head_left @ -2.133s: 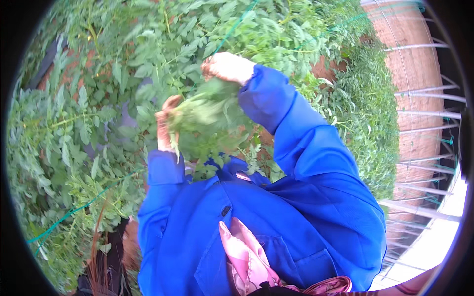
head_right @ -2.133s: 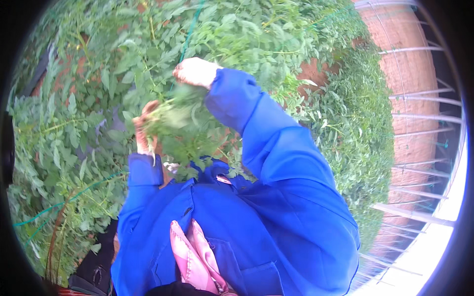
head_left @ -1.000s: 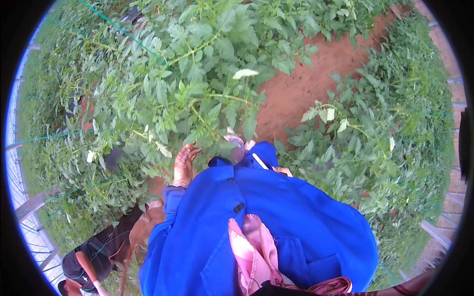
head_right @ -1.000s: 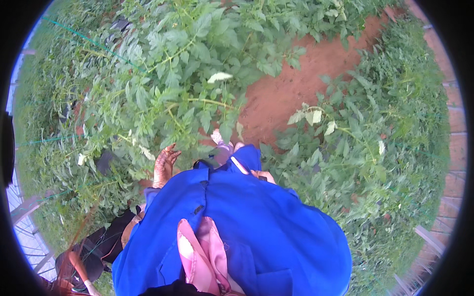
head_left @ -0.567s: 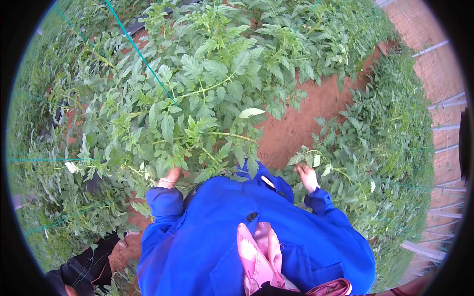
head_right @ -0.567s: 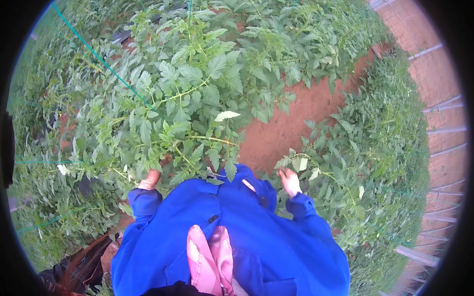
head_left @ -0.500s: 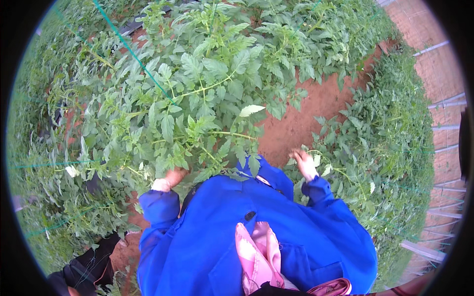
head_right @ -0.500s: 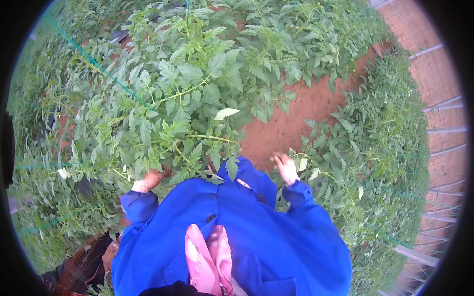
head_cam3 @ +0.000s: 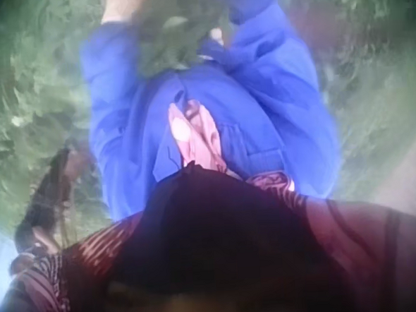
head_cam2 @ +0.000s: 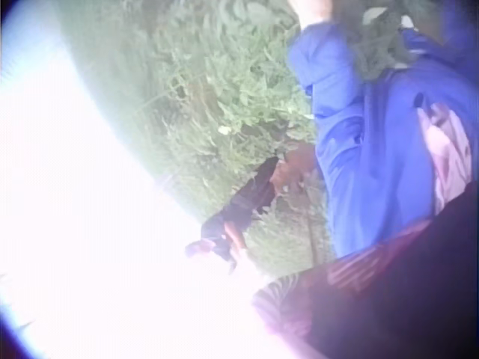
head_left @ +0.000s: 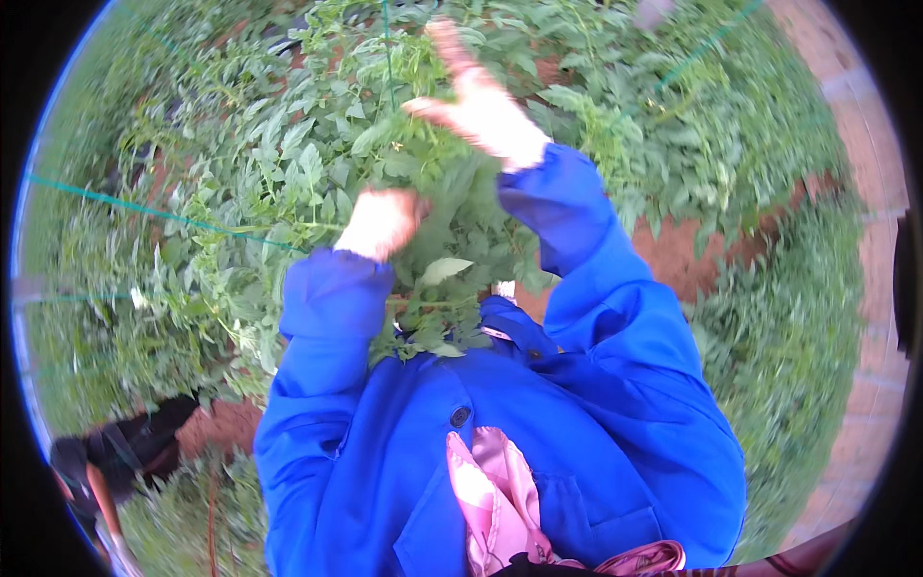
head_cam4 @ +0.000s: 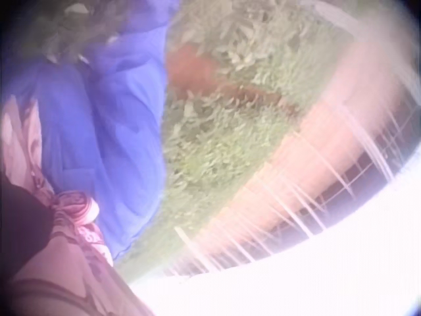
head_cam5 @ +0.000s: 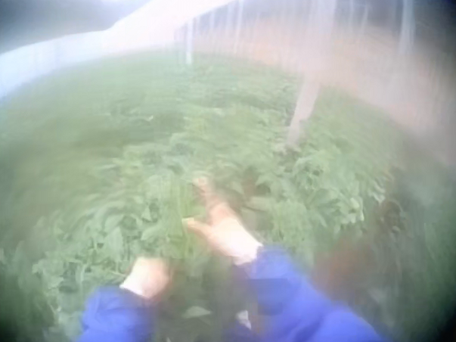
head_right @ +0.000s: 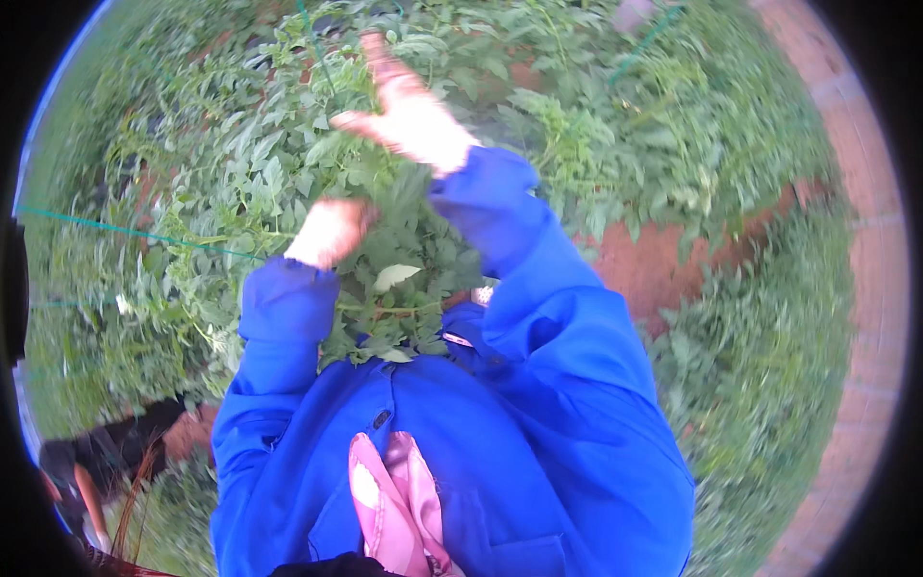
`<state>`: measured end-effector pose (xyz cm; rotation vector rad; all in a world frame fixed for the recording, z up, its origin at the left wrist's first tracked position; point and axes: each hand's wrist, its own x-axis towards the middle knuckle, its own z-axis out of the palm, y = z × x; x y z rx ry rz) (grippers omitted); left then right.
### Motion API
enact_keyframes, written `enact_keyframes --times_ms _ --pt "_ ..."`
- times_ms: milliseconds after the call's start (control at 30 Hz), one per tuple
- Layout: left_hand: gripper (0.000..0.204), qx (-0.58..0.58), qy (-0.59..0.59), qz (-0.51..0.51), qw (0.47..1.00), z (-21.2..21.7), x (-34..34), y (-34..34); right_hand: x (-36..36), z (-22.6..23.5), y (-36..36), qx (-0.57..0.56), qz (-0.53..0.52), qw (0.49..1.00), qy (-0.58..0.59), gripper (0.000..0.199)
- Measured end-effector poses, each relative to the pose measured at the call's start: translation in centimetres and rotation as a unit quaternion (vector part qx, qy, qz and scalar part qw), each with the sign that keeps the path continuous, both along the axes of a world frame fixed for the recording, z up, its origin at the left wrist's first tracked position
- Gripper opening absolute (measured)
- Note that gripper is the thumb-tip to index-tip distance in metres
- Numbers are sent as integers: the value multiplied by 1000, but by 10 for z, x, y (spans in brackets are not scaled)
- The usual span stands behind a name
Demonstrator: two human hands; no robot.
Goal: The person repeatedly reaches into tomato plants and removes small leaves or side shoots by hand. The hands move along the stems, plucking foliage and discarding it to the ground. The task continues across multiple plants in a greenhouse row.
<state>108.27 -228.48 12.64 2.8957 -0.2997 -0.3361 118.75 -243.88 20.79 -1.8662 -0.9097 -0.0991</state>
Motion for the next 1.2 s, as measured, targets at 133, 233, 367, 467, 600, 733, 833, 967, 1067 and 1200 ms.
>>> enact_keyframes --times_ms 133,233,367,467,600,733,833,967,1067,1200 --pt "31 -81 161 0 984 -20 -57 -7 31 -19 36 -163 263 944 113 67" --pt "36 -66 145 180 971 -36 -105 44 62 -17 3 -186 217 950 130 38" --pt "29 -28 157 299 941 -20 -102 37 85 -12 -33 -240 219 941 95 24" --pt "33 -205 -106 213 949 -19 -26 -41 80 -10 -46 -255 222 930 143 24" --pt "34 -299 -26 219 928 -45 63 -119 63 5 -51 -286 230 919 141 26" --pt "47 -332 -315 240 856 -127 104 -151 36 9 -39 -246 337 908 26 29" --pt "39 -374 -341 212 836 -74 94 -136 39 -3 -31 -277 276 911 -133 20" --pt "28 -846 -144 243 452 -85 88 -111 54 10 2 -350 191 867 -299 16" --pt "39 -800 -244 224 500 -110 108 -93 41 15 18 -329 272 852 -303 15" --pt "45 -575 -328 260 703 -139 135 -96 37 9 44 -321 366 855 -181 18"
